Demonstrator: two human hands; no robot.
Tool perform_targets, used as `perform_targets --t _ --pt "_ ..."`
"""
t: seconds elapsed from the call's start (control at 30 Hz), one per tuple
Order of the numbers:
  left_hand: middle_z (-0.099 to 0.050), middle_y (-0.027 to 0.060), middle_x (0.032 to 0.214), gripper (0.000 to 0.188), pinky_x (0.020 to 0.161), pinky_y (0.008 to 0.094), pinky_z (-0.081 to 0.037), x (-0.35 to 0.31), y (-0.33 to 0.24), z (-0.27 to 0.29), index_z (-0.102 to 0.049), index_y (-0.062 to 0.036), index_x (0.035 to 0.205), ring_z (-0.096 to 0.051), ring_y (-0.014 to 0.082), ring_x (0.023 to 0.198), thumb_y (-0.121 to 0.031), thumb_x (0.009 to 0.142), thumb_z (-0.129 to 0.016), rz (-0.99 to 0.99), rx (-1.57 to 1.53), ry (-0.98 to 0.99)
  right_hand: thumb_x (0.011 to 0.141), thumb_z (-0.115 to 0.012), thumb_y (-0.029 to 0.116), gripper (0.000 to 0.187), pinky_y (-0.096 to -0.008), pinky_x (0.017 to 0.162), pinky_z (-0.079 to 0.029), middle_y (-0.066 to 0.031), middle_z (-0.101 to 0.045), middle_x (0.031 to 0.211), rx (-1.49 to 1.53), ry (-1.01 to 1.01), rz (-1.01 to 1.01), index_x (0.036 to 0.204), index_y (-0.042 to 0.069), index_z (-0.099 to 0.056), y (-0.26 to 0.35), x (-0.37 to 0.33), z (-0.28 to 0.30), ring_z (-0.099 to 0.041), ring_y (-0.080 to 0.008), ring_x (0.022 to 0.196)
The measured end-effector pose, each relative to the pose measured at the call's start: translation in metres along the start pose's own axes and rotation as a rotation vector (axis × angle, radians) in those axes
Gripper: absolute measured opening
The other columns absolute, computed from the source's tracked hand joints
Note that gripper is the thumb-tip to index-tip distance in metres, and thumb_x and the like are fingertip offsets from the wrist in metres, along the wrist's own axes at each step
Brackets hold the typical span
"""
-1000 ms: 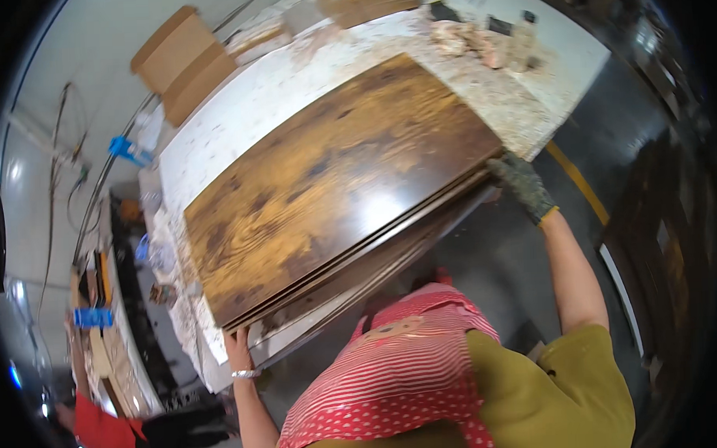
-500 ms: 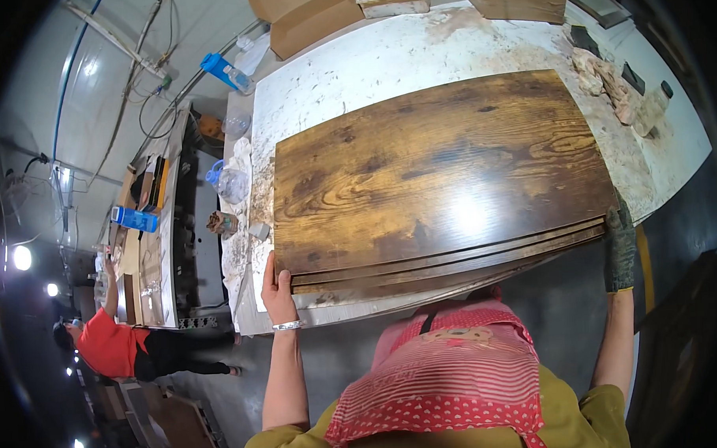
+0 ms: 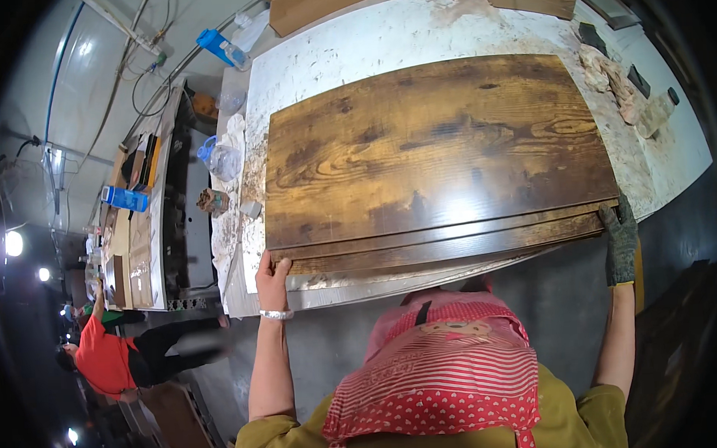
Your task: The person spreads out wooden panels on a table, rubs their edges and surfaces with a sanding block, wipes the panels down with a cloth, and stacks them together.
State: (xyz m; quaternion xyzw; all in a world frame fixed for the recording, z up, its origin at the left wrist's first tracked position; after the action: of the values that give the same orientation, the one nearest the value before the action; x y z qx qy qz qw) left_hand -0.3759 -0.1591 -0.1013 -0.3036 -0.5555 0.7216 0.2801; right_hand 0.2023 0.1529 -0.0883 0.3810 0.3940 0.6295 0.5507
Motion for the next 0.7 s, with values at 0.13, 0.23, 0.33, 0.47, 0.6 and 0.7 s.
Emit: perform_targets --t 0.13,0.23,0.33,0.47,0.6,0.7 --pt "-0.052 0.0083 0.119 0.047 0.090 0.0261 -0.040 0.000 0.020 0.011 -0.042 0.0037 0.127 -0.050 0.0151 0.106 -0.004 0.083 -0.056 0.069 0.011 -0.083 0.085 -0.060 0.018 0.056 -0.0262 0.093 -0.038 -0.0099 -0.049 0.124 0.125 -0.136 -0.073 0.132 -0.002 -0.039 -0.006 -0.004 0.000 -0.047 -0.0151 0.109" --pt "-0.045 0.0116 0.128 0.063 0.093 0.0262 -0.040 -0.009 0.000 -0.008 -0.027 0.0040 0.136 -0.048 0.0164 0.112 0.000 0.080 -0.057 -0.050 0.007 0.146 0.084 -0.062 0.018 0.059 -0.0262 0.091 -0.040 -0.0105 -0.048 0.124 0.058 -0.018 -0.021 0.134 -0.002 -0.037 -0.002 -0.007 -0.002 -0.047 -0.0152 0.108" --pt "-0.046 0.0110 0.126 0.064 0.092 0.0269 -0.041 -0.012 0.007 -0.006 -0.029 0.0033 0.136 -0.049 0.0163 0.111 0.002 0.079 -0.057 -0.003 -0.067 0.124 0.082 -0.063 0.018 0.062 -0.0271 0.089 -0.042 -0.0097 -0.046 0.125 -0.023 0.059 -0.048 0.135 0.000 -0.036 -0.023 -0.014 0.004 -0.047 -0.0151 0.108" --pt "-0.056 0.0107 0.114 0.053 0.085 0.0259 -0.045 -0.001 0.021 0.005 -0.039 0.0053 0.130 -0.055 0.0149 0.100 0.003 0.080 -0.058 0.011 -0.027 -0.049 0.083 -0.065 0.021 0.063 -0.0275 0.092 -0.041 -0.0102 -0.044 0.129 0.068 -0.004 -0.062 0.136 0.002 -0.036 -0.029 -0.019 -0.003 -0.046 -0.0166 0.112" --pt "-0.058 0.0101 0.110 0.048 0.082 0.0251 -0.046 -0.002 0.025 0.014 -0.042 0.0063 0.127 -0.057 0.0147 0.093 0.002 0.081 -0.057 -0.078 0.056 -0.147 0.084 -0.064 0.028 0.064 -0.0292 0.098 -0.037 -0.0119 -0.042 0.133 0.128 -0.099 -0.093 0.136 0.003 -0.036 -0.031 -0.027 -0.010 -0.042 -0.0197 0.120" --pt "-0.057 0.0103 0.112 0.055 0.084 0.0255 -0.045 -0.011 0.015 0.013 -0.039 0.0043 0.130 -0.056 0.0147 0.096 0.001 0.080 -0.060 0.009 0.114 -0.030 0.084 -0.062 0.031 0.064 -0.0296 0.100 -0.034 -0.0110 -0.042 0.134 -0.019 -0.068 -0.090 0.136 0.005 -0.036 -0.003 -0.040 -0.016 -0.040 -0.0195 0.122"
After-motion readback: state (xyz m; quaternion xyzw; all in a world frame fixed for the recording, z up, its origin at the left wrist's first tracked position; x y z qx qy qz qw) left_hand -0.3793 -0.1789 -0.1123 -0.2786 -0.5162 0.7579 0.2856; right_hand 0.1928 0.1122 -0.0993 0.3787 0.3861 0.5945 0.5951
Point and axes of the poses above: each hand's wrist, its own x-axis towards the middle knuckle, its own z-axis out of the back of the hand, y = z × x, the point moved 10 cm from there along x, towards the middle knuckle
